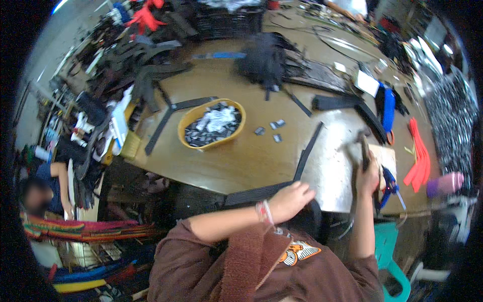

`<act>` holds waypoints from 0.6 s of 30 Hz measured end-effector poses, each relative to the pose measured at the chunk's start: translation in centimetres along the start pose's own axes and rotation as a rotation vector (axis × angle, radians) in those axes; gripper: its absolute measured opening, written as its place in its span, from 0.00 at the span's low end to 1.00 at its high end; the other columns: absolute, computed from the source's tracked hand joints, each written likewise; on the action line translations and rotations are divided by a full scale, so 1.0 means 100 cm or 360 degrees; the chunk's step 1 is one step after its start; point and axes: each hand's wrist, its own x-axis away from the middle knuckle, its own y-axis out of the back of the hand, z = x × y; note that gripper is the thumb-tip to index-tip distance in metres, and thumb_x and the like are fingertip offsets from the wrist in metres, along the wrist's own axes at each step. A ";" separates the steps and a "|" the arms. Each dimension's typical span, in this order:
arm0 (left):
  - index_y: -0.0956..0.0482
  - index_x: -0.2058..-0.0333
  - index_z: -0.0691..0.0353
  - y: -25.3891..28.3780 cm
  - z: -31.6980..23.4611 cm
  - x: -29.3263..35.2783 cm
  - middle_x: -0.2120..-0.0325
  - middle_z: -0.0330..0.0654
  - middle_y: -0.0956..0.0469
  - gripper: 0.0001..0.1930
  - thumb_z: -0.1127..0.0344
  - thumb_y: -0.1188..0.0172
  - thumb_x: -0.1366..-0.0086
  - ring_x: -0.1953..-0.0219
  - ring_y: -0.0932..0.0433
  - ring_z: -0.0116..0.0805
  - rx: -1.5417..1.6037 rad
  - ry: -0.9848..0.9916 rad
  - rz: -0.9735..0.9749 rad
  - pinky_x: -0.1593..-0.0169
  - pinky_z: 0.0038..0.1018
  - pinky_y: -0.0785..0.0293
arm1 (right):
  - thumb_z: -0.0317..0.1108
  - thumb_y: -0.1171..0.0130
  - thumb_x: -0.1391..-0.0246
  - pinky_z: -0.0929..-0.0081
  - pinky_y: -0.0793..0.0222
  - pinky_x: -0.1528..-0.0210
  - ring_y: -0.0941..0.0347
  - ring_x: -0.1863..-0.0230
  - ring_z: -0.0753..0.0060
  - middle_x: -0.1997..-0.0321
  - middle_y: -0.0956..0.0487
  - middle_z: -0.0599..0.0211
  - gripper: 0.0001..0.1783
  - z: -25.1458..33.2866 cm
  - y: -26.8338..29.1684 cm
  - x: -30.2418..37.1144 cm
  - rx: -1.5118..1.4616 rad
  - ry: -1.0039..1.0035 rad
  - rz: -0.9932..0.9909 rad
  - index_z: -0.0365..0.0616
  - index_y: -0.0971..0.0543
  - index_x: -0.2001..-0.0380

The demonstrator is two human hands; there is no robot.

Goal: The person assembles black fabric straps by attaching small metal buckles using a hot glue gun. They repeatedly pick up straps, apply glue, and press buckles into place, then set the finished pieces aside on the table.

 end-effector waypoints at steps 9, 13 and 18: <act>0.27 0.69 0.71 0.208 0.229 0.051 0.65 0.49 0.23 0.06 0.73 0.43 0.38 0.59 0.22 0.39 0.1813 0.0081 -0.2237 0.48 0.31 0.26 | 0.33 0.43 0.48 0.65 0.33 0.51 0.28 0.51 0.56 0.51 0.24 0.58 0.23 -0.009 -0.006 0.004 0.0113 0.0024 0.0089 0.45 0.30 0.48; 0.31 0.65 0.80 0.204 0.280 0.130 0.61 0.58 0.27 0.05 0.81 0.49 0.38 0.52 0.27 0.48 0.2310 0.0602 -0.3028 0.43 0.37 0.28 | 0.32 0.42 0.50 0.64 0.32 0.52 0.27 0.52 0.56 0.53 0.23 0.59 0.23 -0.013 -0.010 0.004 0.0119 -0.0012 0.0100 0.46 0.29 0.48; 0.35 0.56 0.85 0.214 0.227 0.109 0.54 0.62 0.29 0.14 0.76 0.56 0.35 0.48 0.30 0.52 0.2737 0.0477 -0.2561 0.39 0.35 0.31 | 0.30 0.39 0.53 0.65 0.32 0.52 0.27 0.53 0.56 0.55 0.23 0.59 0.22 -0.005 -0.005 0.002 0.0183 0.0046 0.0094 0.45 0.27 0.51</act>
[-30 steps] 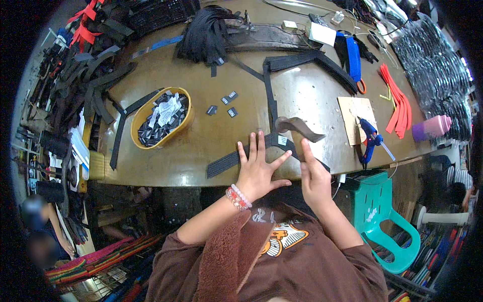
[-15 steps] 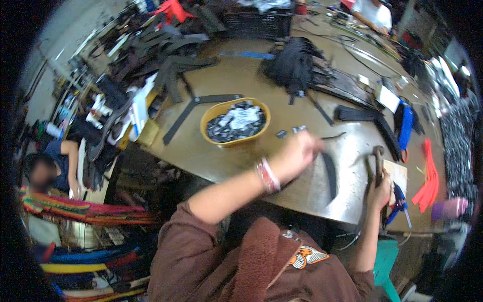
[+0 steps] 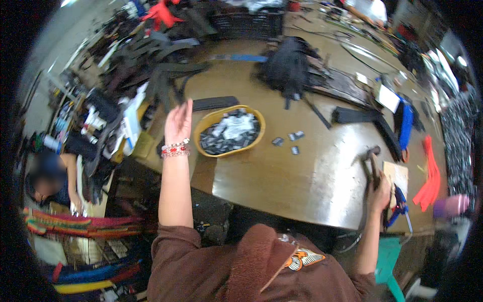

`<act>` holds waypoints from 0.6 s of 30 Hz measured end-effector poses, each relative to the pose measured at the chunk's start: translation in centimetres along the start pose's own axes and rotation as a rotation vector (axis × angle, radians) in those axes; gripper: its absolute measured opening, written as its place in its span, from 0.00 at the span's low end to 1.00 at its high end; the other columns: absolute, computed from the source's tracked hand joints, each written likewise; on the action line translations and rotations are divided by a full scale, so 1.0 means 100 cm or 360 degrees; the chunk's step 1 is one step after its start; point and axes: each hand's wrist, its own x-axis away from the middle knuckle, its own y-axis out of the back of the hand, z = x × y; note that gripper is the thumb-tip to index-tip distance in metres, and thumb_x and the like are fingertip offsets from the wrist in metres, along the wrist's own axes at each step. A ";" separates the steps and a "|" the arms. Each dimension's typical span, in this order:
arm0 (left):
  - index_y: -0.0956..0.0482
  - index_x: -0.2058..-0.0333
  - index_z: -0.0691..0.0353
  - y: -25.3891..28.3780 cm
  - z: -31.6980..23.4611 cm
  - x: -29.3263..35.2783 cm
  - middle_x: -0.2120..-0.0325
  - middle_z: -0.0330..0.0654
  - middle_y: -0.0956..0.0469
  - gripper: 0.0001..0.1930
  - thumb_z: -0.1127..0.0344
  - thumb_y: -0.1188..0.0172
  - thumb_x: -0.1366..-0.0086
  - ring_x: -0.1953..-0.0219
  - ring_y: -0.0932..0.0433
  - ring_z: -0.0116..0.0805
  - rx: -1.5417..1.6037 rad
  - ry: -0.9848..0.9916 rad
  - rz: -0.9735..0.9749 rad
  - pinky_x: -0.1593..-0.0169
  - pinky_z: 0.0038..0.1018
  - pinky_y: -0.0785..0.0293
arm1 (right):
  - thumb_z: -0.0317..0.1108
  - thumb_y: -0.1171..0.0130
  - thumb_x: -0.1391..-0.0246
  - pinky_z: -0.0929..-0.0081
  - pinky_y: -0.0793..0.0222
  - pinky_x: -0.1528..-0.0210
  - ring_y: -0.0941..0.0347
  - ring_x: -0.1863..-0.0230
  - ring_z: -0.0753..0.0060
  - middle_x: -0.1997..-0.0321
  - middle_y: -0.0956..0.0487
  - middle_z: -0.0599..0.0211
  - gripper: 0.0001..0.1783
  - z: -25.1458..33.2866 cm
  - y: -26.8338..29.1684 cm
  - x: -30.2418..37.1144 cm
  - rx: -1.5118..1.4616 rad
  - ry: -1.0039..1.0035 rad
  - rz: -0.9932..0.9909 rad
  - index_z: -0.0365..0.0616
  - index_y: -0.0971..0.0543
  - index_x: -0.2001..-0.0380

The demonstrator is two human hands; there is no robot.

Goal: The person assembles black fabric straps by attaching small metal buckles using a hot glue gun. They repeatedly pick up straps, apply glue, and press buckles into place, then set the finished pieces aside on the table.

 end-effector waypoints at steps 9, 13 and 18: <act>0.26 0.49 0.54 -0.107 0.283 0.046 0.62 0.53 0.22 0.22 0.54 0.43 0.40 0.58 0.24 0.50 -0.3244 -0.0760 0.1707 0.49 0.37 0.30 | 0.46 0.40 0.50 0.61 0.35 0.58 0.30 0.60 0.58 0.67 0.26 0.60 0.19 0.017 0.009 0.000 0.0080 -0.0067 0.0034 0.48 0.26 0.59; 0.22 0.58 0.55 -0.094 0.307 0.044 0.64 0.43 0.22 0.12 0.67 0.39 0.43 0.66 0.22 0.40 -0.2950 -0.0733 0.1407 0.59 0.34 0.25 | 0.47 0.39 0.52 0.62 0.37 0.55 0.33 0.56 0.58 0.59 0.27 0.61 0.20 0.023 0.017 -0.001 0.0262 -0.0037 0.0005 0.49 0.25 0.57; 0.26 0.53 0.63 -0.062 0.269 0.123 0.62 0.36 0.22 0.13 0.71 0.44 0.37 0.69 0.26 0.17 -0.1234 0.1096 0.1263 0.64 0.14 0.26 | 0.30 0.35 0.57 0.71 0.33 0.59 0.31 0.58 0.61 0.56 0.29 0.58 0.25 0.079 0.022 0.000 -0.0585 0.0498 -0.0181 0.47 0.25 0.51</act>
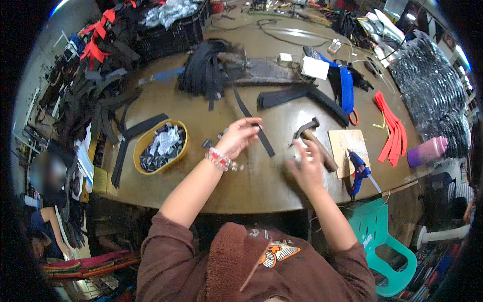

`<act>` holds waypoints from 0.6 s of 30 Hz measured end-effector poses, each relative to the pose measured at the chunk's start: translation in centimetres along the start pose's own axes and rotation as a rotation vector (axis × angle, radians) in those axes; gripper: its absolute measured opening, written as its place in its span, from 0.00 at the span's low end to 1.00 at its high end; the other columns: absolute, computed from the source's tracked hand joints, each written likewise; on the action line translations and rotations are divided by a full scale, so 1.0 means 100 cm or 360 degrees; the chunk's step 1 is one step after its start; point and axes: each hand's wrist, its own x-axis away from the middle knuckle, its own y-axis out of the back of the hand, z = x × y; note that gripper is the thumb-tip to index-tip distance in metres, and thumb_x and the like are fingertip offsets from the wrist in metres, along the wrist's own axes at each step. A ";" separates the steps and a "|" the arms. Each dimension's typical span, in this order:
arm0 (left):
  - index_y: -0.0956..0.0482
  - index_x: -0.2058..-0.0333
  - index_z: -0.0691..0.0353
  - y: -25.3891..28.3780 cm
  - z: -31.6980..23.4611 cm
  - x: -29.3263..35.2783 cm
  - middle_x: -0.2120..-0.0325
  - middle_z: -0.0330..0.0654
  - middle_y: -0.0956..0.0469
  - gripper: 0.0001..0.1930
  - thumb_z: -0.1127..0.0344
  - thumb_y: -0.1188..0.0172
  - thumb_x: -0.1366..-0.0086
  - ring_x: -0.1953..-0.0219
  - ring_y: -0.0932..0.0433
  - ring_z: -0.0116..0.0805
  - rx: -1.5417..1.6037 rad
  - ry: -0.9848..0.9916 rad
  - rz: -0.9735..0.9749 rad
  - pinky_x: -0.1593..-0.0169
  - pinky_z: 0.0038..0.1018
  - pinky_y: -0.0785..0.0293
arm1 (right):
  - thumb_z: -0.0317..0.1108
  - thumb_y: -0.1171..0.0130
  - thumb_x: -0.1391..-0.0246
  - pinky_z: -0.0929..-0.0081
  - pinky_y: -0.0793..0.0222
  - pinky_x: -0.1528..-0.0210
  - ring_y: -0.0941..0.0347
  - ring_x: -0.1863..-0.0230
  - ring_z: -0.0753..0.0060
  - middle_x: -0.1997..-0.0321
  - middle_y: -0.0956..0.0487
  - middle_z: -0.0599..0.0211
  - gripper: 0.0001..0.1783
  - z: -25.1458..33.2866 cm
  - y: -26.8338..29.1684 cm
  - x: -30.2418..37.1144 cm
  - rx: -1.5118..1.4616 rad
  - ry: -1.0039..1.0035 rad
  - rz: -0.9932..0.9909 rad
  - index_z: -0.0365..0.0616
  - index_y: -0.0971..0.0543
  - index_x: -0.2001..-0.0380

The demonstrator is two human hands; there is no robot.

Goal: The person assembles black fabric straps by attaching small metal buckles using a hot glue gun. They repeatedly pick up straps, apply glue, and press buckles into place, then set the finished pieces aside on the table.

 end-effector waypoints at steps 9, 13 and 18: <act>0.23 0.53 0.62 0.034 -0.029 0.011 0.59 0.33 0.21 0.14 0.67 0.43 0.37 0.64 0.26 0.17 -0.0280 0.0417 0.0192 0.64 0.15 0.27 | 0.27 0.45 0.55 0.70 0.32 0.71 0.28 0.71 0.62 0.66 0.25 0.62 0.15 0.061 0.032 0.053 -0.0943 0.0860 0.0509 0.39 0.23 0.60; 0.21 0.55 0.62 0.041 -0.060 -0.053 0.65 0.37 0.20 0.14 0.68 0.41 0.39 0.61 0.24 0.24 -0.1013 -0.0075 0.0141 0.56 0.20 0.28 | 0.31 0.46 0.55 0.69 0.32 0.66 0.28 0.65 0.64 0.62 0.25 0.63 0.17 0.073 0.029 0.077 -0.0724 0.0810 0.0539 0.41 0.23 0.58; 0.24 0.53 0.57 0.015 -0.047 -0.047 0.52 0.48 0.28 0.19 0.65 0.39 0.44 0.45 0.32 0.44 -0.2398 -0.1043 -0.0674 0.41 0.32 0.37 | 0.33 0.43 0.56 0.66 0.35 0.57 0.30 0.60 0.64 0.61 0.26 0.66 0.16 0.084 -0.003 0.071 -0.0326 0.0366 0.0553 0.45 0.23 0.60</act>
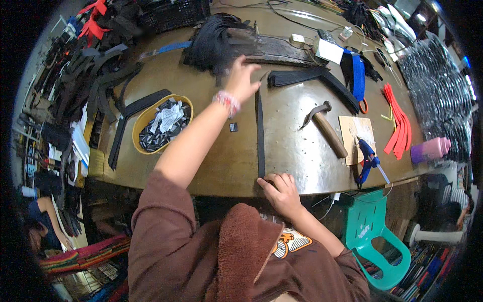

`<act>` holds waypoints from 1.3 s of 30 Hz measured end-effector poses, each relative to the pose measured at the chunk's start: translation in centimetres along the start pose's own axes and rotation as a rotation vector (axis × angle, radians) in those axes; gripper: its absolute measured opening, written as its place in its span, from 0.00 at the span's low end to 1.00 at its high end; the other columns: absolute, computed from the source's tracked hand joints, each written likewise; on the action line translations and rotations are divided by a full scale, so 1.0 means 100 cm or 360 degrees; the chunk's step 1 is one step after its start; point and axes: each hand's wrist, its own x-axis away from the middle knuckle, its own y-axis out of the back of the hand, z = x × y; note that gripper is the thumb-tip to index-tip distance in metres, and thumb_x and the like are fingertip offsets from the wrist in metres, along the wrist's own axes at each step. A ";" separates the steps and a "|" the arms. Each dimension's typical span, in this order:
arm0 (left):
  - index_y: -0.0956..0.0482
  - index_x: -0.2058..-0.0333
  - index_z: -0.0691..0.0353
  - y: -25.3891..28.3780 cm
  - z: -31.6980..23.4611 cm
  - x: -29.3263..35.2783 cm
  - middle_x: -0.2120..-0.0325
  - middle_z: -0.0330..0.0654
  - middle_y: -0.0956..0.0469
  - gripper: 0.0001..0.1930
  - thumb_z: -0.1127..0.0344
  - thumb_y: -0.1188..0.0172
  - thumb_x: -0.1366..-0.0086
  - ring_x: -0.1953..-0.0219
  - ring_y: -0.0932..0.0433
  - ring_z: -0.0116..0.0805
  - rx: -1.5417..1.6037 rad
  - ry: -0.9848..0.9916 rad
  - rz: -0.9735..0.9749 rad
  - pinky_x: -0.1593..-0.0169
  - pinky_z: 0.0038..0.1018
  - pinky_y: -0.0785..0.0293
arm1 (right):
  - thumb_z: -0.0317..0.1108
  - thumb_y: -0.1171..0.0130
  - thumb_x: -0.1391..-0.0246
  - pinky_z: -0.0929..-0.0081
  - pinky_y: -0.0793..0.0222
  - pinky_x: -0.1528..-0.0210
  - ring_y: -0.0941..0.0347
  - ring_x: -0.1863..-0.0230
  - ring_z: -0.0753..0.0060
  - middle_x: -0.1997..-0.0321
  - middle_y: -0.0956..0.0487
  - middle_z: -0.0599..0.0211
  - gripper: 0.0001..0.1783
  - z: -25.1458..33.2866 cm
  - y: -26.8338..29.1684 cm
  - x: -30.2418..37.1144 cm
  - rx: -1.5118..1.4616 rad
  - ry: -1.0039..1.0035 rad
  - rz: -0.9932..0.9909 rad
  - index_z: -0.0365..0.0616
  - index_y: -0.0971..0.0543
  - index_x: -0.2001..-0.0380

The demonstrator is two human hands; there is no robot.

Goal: The person assembles black fabric straps by attaching small metal buckles using a hot glue gun. They repeatedly pick up straps, apply glue, and press buckles into place, then set the finished pieces aside on the table.

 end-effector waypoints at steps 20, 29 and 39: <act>0.28 0.50 0.57 0.020 -0.028 0.133 0.42 0.43 0.37 0.29 0.53 0.34 0.49 0.35 0.47 0.51 0.0047 -0.0481 0.0644 0.36 0.56 0.61 | 0.39 0.38 0.56 0.65 0.42 0.52 0.34 0.57 0.67 0.67 0.29 0.73 0.07 -0.006 -0.008 0.007 -0.0578 0.0000 0.0060 0.51 0.24 0.75; 0.23 0.56 0.61 0.124 -0.073 0.123 0.58 0.46 0.27 0.16 0.65 0.36 0.44 0.56 0.27 0.42 0.1902 -0.1142 0.2454 0.52 0.32 0.29 | 0.40 0.36 0.56 0.66 0.43 0.52 0.34 0.57 0.68 0.67 0.29 0.75 0.08 -0.009 -0.003 0.001 -0.0629 -0.0104 0.0247 0.52 0.24 0.76; 0.21 0.58 0.56 0.128 -0.098 0.104 0.63 0.44 0.27 0.11 0.70 0.44 0.40 0.58 0.26 0.38 0.1096 -0.1180 0.2044 0.55 0.29 0.28 | 0.39 0.37 0.56 0.65 0.43 0.53 0.34 0.57 0.65 0.66 0.29 0.71 0.09 -0.012 -0.007 0.004 -0.0605 -0.0044 0.0188 0.49 0.24 0.73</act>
